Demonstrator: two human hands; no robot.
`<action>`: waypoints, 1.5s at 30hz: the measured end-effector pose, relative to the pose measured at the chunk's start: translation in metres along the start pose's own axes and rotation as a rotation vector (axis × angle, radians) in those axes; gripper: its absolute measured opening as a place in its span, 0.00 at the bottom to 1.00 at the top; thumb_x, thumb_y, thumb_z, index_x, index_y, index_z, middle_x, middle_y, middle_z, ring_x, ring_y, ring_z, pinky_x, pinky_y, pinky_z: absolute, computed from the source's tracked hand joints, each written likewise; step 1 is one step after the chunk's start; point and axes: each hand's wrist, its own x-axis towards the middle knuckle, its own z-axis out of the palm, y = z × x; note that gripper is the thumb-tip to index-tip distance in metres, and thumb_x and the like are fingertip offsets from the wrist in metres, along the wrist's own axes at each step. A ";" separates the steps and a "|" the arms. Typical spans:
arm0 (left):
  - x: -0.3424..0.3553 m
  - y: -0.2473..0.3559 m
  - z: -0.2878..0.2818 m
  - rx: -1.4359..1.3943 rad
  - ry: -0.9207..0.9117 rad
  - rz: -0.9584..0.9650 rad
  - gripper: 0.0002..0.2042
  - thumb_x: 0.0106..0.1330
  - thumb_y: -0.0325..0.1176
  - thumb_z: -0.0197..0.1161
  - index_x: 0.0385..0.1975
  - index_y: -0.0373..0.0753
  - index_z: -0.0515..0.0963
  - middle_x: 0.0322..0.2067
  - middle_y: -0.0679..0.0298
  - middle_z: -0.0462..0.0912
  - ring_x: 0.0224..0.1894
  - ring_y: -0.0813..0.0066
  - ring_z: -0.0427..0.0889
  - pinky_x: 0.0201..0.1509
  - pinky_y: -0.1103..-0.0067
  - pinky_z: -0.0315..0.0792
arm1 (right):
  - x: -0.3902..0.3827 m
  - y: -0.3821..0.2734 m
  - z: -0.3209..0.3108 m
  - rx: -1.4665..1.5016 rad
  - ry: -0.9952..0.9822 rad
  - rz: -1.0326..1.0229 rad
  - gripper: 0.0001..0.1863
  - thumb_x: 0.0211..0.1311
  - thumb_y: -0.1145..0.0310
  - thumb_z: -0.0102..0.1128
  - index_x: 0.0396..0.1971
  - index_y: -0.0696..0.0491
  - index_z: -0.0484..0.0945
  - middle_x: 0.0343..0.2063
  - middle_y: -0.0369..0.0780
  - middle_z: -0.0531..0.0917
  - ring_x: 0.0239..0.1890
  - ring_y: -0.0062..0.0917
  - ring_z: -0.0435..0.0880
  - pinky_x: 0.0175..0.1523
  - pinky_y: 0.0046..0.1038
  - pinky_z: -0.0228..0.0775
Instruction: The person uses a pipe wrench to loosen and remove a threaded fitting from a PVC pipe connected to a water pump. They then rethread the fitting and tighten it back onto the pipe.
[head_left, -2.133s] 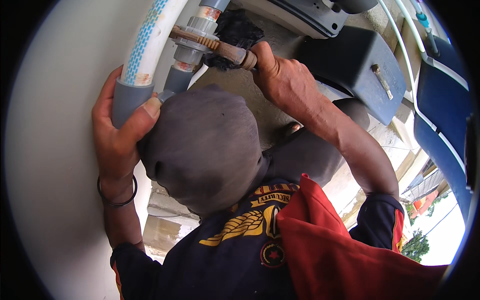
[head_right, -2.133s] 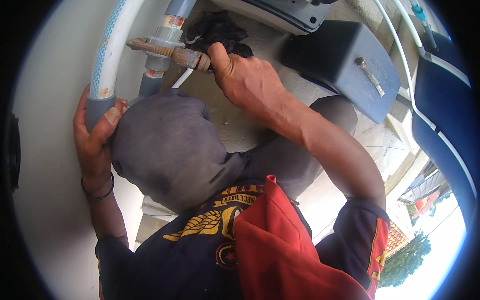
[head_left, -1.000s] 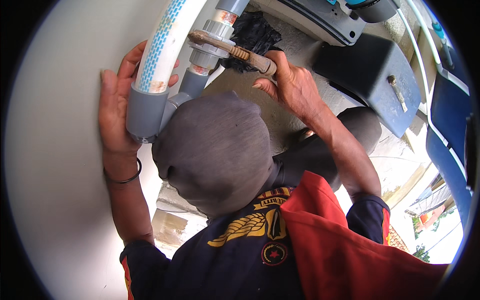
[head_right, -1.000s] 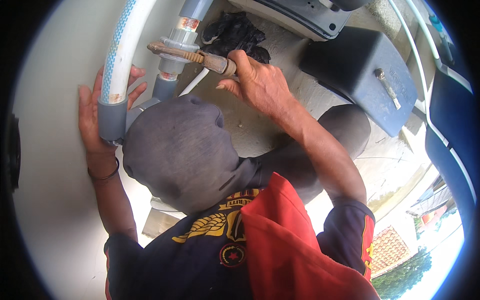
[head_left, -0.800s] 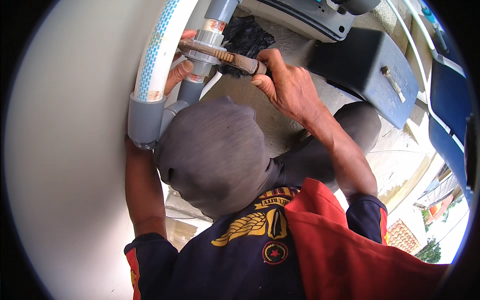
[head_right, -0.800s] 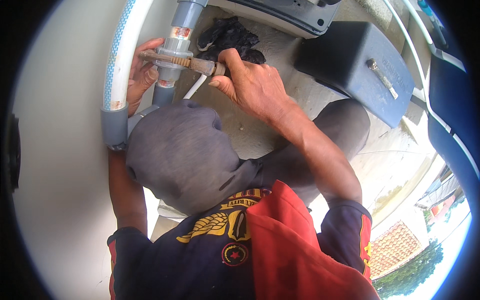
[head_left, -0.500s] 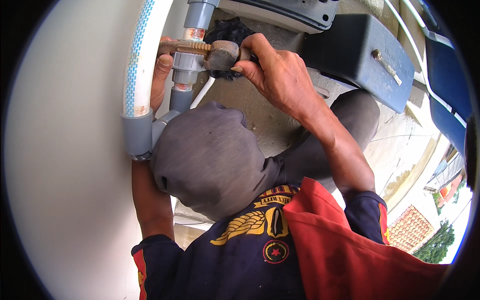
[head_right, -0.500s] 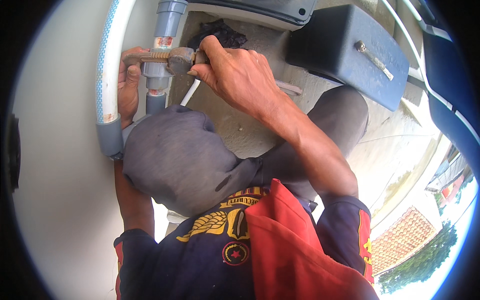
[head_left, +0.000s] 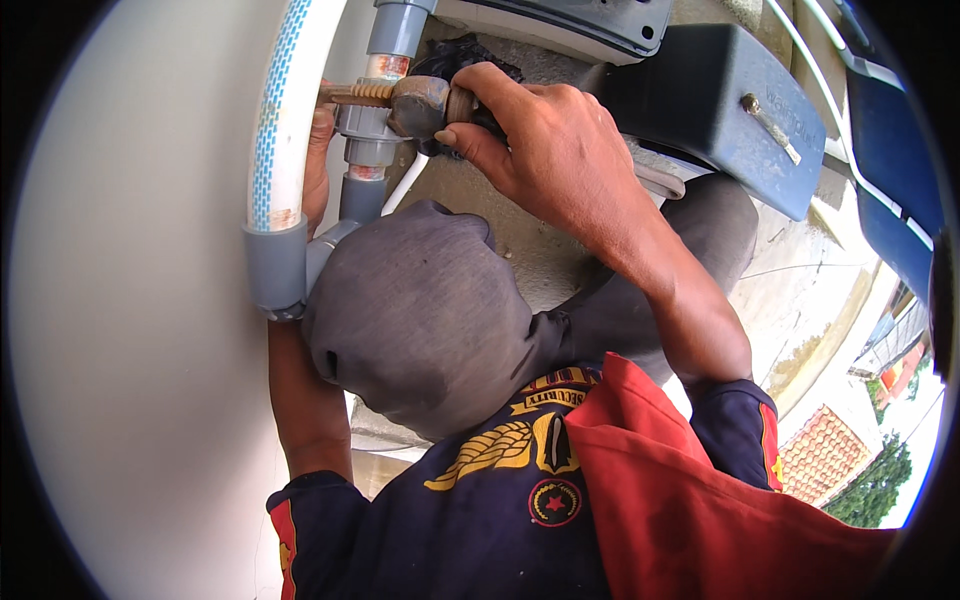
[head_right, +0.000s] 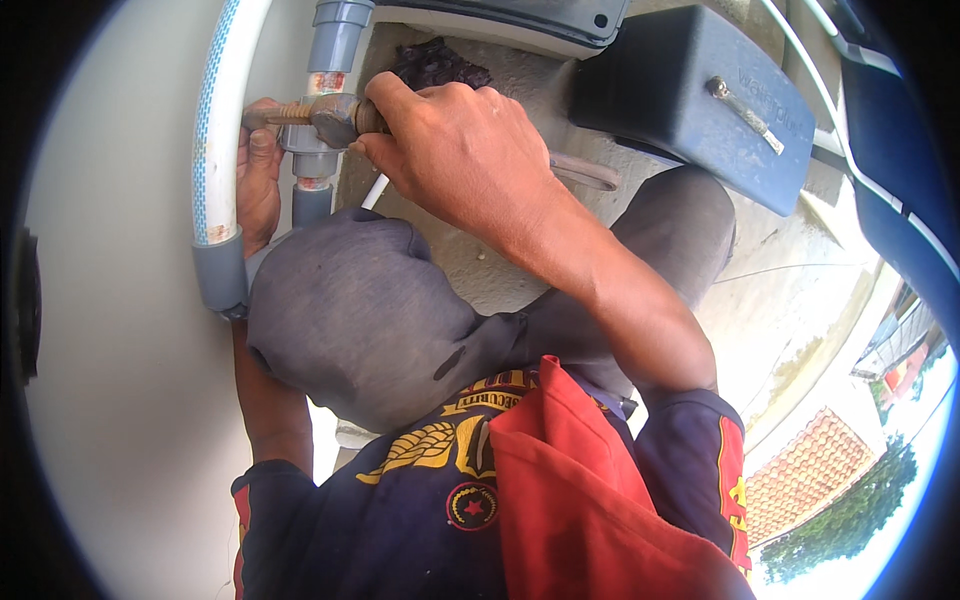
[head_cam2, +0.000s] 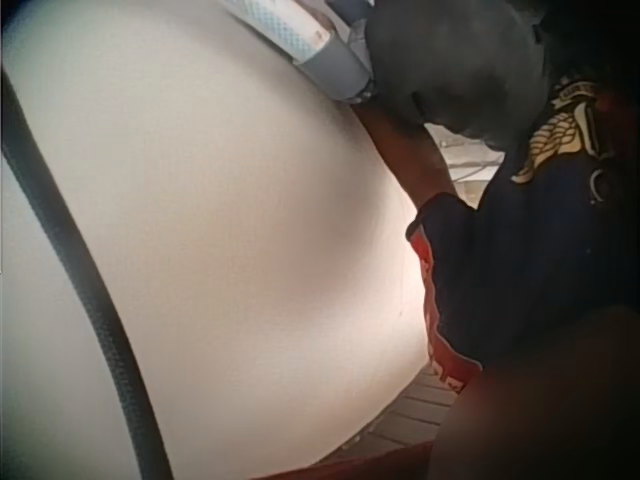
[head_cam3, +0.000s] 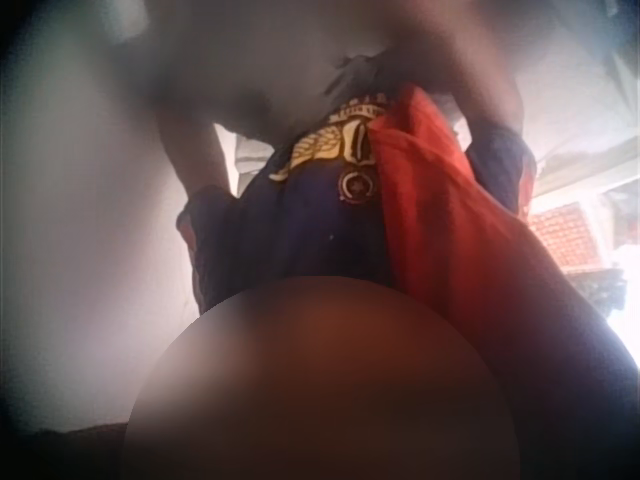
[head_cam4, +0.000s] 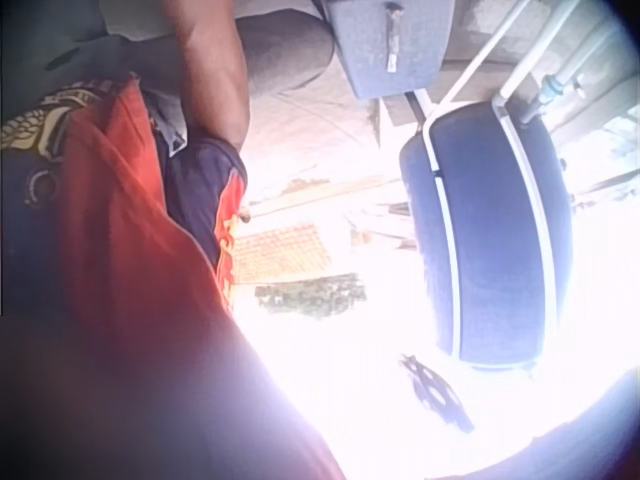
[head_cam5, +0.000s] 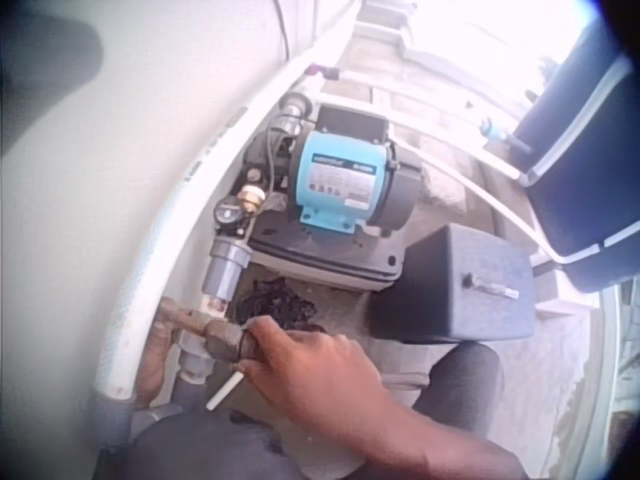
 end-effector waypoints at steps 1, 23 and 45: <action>0.000 0.000 -0.002 0.005 -0.054 0.022 0.24 0.73 0.49 0.57 0.59 0.36 0.69 0.54 0.57 0.76 0.61 0.66 0.73 0.66 0.68 0.67 | -0.001 -0.002 -0.002 -0.047 -0.041 0.026 0.18 0.61 0.57 0.68 0.43 0.53 0.76 0.22 0.46 0.84 0.29 0.45 0.86 0.32 0.42 0.78; -0.016 0.008 0.002 0.070 -0.030 0.032 0.39 0.67 0.67 0.49 0.62 0.35 0.67 0.53 0.54 0.76 0.60 0.62 0.75 0.63 0.70 0.69 | -0.001 -0.024 -0.009 -0.342 -0.156 -0.089 0.16 0.68 0.58 0.60 0.36 0.54 0.68 0.14 0.46 0.80 0.20 0.42 0.85 0.24 0.38 0.76; -0.017 0.031 0.009 -0.139 0.010 -0.174 0.49 0.62 0.77 0.42 0.64 0.32 0.65 0.52 0.52 0.76 0.58 0.60 0.76 0.61 0.69 0.70 | -0.027 0.041 0.040 -0.044 -0.105 -0.047 0.23 0.62 0.55 0.67 0.50 0.51 0.70 0.26 0.44 0.84 0.30 0.40 0.86 0.33 0.39 0.77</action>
